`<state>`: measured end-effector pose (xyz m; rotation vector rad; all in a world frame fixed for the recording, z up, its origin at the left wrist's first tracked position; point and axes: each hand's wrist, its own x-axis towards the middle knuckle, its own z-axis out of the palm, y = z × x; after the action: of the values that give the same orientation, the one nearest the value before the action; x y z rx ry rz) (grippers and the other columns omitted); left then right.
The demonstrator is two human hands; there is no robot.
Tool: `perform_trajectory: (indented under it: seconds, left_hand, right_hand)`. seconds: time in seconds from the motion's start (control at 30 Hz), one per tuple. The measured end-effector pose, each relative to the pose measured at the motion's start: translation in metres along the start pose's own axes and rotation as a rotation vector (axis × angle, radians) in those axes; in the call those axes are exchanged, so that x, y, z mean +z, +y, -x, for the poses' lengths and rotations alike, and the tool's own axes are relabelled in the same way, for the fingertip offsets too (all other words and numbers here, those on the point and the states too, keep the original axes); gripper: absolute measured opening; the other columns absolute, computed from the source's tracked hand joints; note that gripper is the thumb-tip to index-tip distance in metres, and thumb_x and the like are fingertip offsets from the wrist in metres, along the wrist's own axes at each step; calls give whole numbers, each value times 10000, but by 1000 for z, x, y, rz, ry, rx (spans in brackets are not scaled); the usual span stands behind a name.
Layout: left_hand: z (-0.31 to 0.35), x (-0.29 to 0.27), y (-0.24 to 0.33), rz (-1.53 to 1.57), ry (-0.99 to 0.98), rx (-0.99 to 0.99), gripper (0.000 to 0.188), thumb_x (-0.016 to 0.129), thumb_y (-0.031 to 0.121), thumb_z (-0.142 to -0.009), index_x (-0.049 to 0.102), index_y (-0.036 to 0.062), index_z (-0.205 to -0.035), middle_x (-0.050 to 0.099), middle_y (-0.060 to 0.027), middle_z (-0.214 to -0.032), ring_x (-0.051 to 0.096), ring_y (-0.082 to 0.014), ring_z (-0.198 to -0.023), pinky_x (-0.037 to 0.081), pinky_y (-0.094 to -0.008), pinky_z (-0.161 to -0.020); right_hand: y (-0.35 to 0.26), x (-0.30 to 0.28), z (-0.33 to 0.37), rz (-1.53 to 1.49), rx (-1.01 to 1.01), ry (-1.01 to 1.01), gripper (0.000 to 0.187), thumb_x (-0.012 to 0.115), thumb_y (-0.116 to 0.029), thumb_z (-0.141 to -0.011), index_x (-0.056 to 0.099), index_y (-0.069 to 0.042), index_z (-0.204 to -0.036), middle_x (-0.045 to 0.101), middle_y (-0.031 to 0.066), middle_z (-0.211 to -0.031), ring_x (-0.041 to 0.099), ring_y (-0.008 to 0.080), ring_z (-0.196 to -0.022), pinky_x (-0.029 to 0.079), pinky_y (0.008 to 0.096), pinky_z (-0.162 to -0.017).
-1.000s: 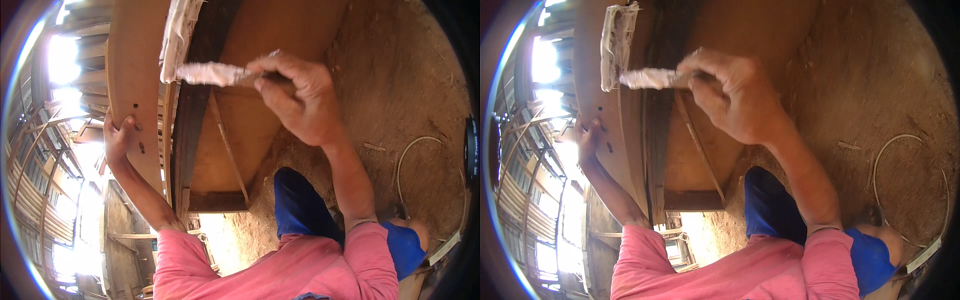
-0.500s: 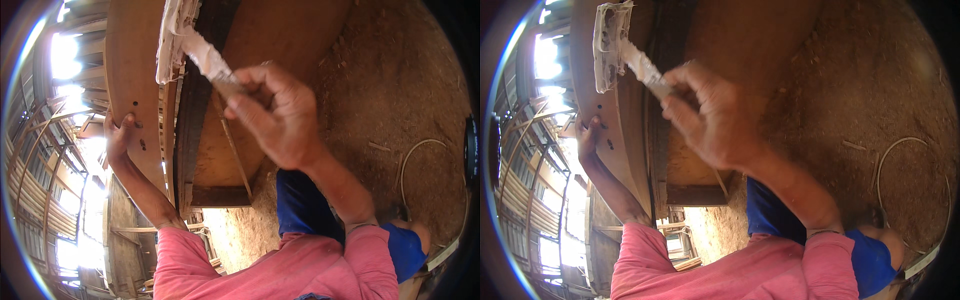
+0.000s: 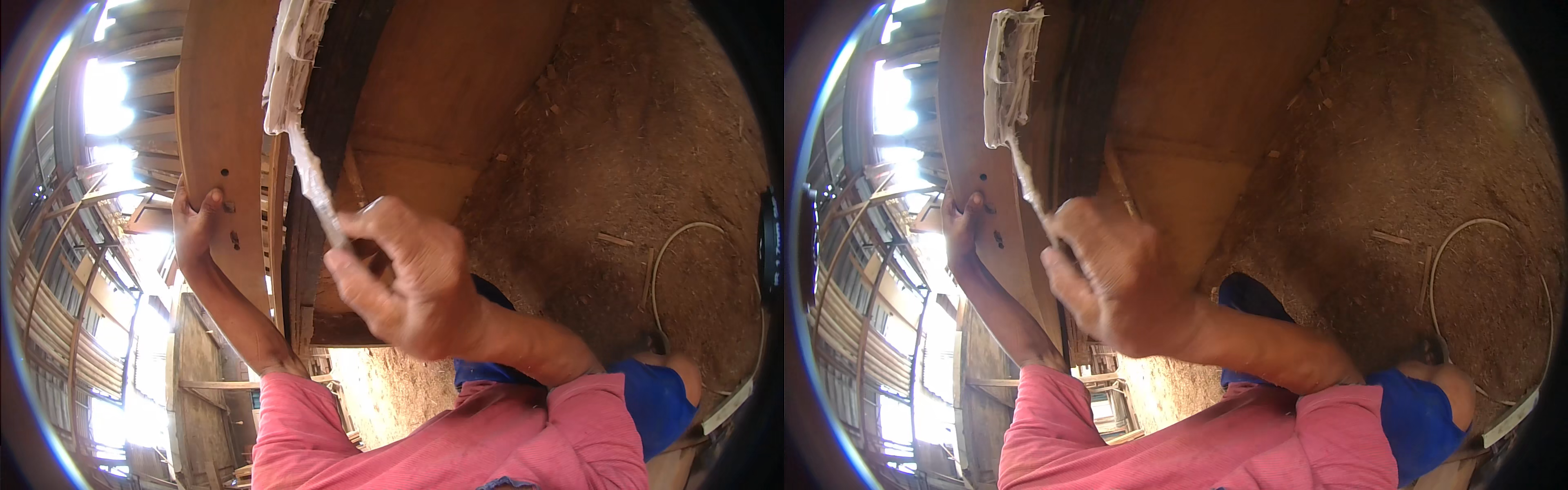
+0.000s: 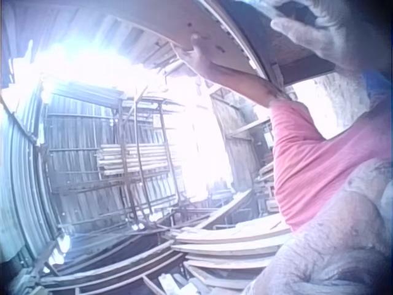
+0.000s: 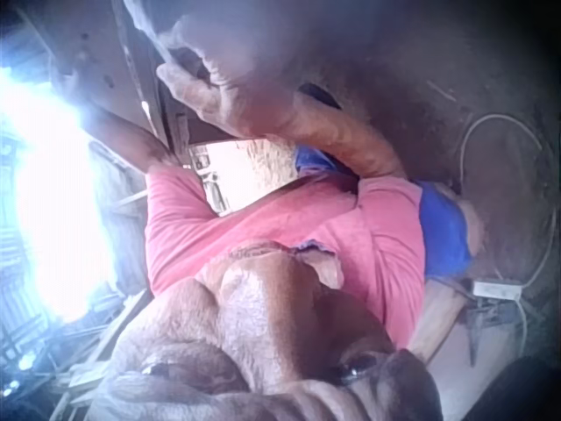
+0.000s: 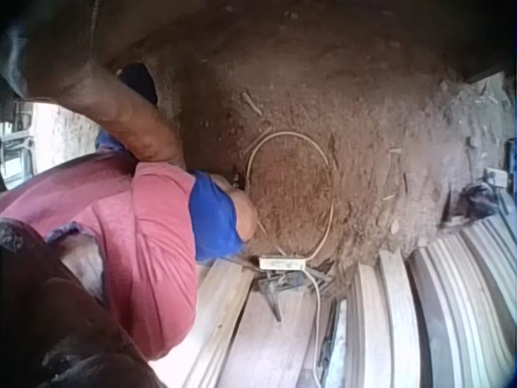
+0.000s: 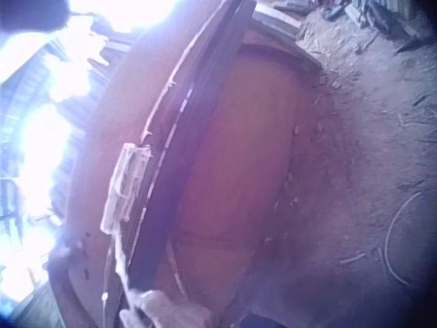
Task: The person applies a white adhesive paste to the joints and edges of wooden furniture panels using a small handheld scraper tool.
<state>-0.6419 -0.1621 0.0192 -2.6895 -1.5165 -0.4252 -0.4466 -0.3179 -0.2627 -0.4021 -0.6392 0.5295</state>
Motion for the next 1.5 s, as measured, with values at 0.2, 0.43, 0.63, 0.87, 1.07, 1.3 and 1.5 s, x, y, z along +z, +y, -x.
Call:
perform_trajectory:
  seconds: [0.2, 0.43, 0.63, 0.87, 1.07, 1.3, 1.5]
  left_hand:
    - [-1, 6, 4, 36, -28, -34, 701, 849, 371, -862, 556, -27, -1360, 683, -101, -1133, 636, -179, -1019, 507, -321, -912]
    - [0, 0, 0, 20, -3, 1, 671, 856, 352, -856, 558, -13, -1333, 686, -79, -1066, 654, -149, -883, 529, -296, -811]
    - [1, -3, -8, 28, 36, -84, 751, 862, 381, -841, 539, -28, -1382, 687, -111, -1164, 639, -191, -1077, 509, -344, -946]
    - [2, 1, 2, 28, -32, -57, 730, 853, 387, -849, 553, -30, -1367, 694, -108, -1134, 643, -191, -1054, 504, -338, -932]
    - [1, 3, 2, 25, -14, -17, 683, 837, 355, -865, 560, -38, -1350, 694, -109, -1125, 648, -177, -1016, 513, -319, -890]
    - [-2, -3, 0, 44, -44, -17, 684, 836, 337, -861, 549, -41, -1354, 695, -90, -1070, 651, -150, -921, 523, -293, -817]
    - [0, 4, -3, 40, 23, -20, 689, 843, 335, -843, 554, -39, -1344, 695, -84, -1060, 651, -147, -920, 523, -292, -814]
  right_hand:
    - [15, -8, -10, -15, -99, 32, 217, 712, 49, -877, 627, 10, -1073, 628, 79, -774, 637, 127, -615, 489, 282, -493]
    - [14, -22, -4, 74, 88, -29, 160, 701, 28, -892, 624, -9, -1027, 599, 91, -779, 615, 115, -632, 474, 259, -534]
    - [32, -35, -33, 38, -43, 6, 148, 658, 48, -930, 612, 23, -1069, 671, 77, -868, 645, 72, -779, 527, 238, -660]
    - [63, -29, -22, -24, 119, -15, 142, 668, 6, -904, 628, -5, -1041, 662, 202, -878, 669, 380, -792, 498, 437, -708]
    - [75, -49, -50, 162, 66, -32, 180, 672, -18, -937, 681, -14, -1117, 714, 116, -929, 674, 196, -818, 538, 321, -740]
    - [68, -80, -91, -27, -27, 209, 185, 696, -34, -947, 709, -21, -1132, 704, 4, -927, 620, 51, -818, 515, 232, -720]
    - [72, -82, -86, 151, 160, -9, 168, 671, -59, -933, 697, -14, -1093, 688, 39, -865, 582, 89, -703, 476, 280, -638]
